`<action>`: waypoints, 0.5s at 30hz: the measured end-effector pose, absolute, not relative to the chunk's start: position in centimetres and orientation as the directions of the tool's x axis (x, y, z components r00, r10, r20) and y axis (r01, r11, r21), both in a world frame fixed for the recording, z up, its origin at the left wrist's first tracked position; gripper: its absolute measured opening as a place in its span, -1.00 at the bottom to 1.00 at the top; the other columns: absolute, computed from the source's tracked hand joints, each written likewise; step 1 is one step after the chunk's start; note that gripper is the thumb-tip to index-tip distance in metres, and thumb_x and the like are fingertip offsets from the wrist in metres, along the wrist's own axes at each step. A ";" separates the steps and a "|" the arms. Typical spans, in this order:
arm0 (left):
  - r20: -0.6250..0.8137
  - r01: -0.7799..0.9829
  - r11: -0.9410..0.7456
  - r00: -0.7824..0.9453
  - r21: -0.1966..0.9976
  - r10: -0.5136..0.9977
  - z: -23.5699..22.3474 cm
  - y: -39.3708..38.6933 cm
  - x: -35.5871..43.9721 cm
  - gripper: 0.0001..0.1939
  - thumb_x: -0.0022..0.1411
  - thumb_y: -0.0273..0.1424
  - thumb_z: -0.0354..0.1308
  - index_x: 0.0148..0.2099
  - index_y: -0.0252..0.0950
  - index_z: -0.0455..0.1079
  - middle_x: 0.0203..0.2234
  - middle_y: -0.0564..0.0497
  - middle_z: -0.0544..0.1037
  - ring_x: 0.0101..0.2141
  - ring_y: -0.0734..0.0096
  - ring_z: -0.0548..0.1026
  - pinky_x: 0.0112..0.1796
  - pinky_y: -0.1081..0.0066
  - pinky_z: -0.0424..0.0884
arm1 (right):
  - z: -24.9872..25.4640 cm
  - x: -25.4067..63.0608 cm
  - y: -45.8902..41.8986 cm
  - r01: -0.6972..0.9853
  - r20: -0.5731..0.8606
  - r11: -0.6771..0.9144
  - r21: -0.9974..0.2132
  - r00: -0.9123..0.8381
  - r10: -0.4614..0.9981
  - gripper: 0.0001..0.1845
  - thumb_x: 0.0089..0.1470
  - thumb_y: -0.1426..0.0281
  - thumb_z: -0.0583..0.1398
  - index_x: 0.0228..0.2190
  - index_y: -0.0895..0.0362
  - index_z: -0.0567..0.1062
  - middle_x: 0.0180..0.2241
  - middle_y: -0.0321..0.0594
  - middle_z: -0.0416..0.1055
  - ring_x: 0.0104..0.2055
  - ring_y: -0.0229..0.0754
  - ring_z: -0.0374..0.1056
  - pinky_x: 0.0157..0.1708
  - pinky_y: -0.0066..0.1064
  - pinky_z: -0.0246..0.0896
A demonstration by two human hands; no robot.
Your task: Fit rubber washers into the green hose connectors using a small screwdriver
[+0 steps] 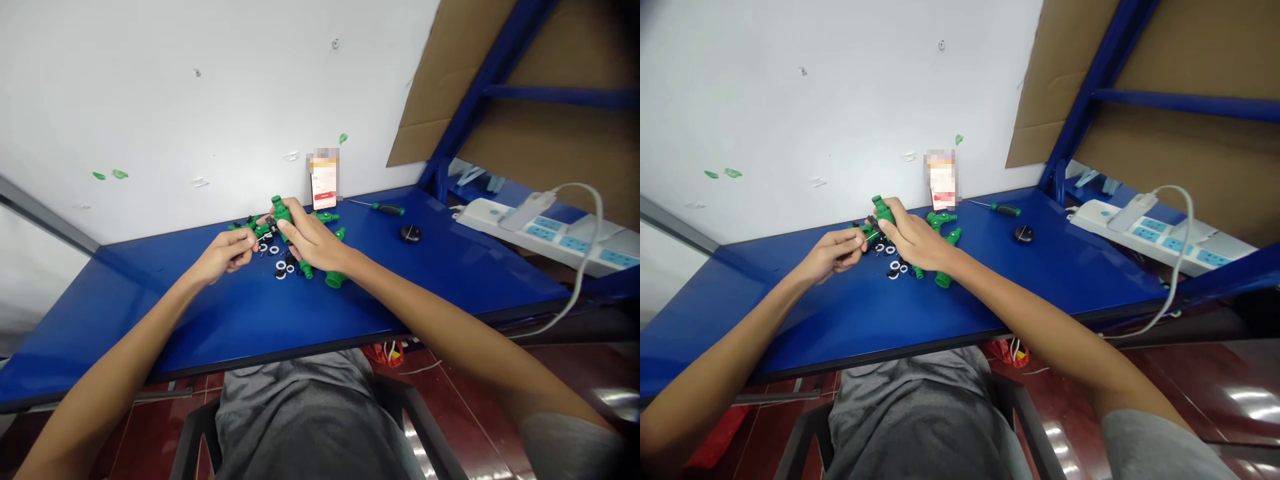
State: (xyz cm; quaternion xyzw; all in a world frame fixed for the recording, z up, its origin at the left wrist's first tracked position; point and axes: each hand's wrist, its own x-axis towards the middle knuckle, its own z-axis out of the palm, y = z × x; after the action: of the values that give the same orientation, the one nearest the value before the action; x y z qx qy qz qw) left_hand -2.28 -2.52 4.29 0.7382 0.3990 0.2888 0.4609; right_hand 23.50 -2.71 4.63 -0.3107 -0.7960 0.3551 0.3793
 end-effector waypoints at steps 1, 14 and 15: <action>-0.032 0.280 -0.145 0.544 0.949 0.838 4.4 -2.5 -2.3 -0.59 0.44 0.03 0.17 -0.22 -0.22 0.39 -0.66 0.19 0.17 -0.68 0.57 -0.05 -0.65 0.47 -0.12 | 4.6 23.6 -2.7 0.241 0.393 0.579 -0.779 -0.533 0.750 -0.58 0.53 -0.02 -0.02 0.15 -0.01 0.22 -0.25 -0.20 0.46 -0.43 -0.18 0.31 -0.41 -0.33 0.21; 0.070 0.478 -0.345 0.504 0.808 0.861 3.9 -3.7 -1.1 -0.63 0.51 -0.04 0.03 -0.24 -0.21 0.35 -0.64 0.15 0.18 -0.68 0.49 0.09 -0.62 0.45 0.08 | 4.4 24.2 -2.1 0.161 0.297 0.462 -0.872 -0.577 0.761 -0.55 0.46 -0.05 0.10 0.13 -0.02 0.26 -0.35 -0.27 0.46 -0.53 -0.26 0.23 -0.51 -0.40 0.17; 0.185 0.581 -0.477 0.489 0.659 0.852 3.7 -3.8 -1.0 -0.66 0.53 -0.11 0.01 -0.22 -0.22 0.38 -0.61 0.10 0.29 -0.65 0.44 0.22 -0.56 0.42 0.18 | 4.3 24.1 -2.0 0.152 0.284 0.437 -0.887 -0.568 0.773 -0.55 0.46 -0.05 0.11 0.12 -0.03 0.26 -0.34 -0.26 0.46 -0.54 -0.27 0.23 -0.53 -0.41 0.16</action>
State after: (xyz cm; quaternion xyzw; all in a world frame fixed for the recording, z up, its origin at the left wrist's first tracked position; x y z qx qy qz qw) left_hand -1.04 -3.84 3.66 0.8208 0.4366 0.2545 0.2663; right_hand 24.09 -1.99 4.30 -0.3004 -0.7697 0.4374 0.3549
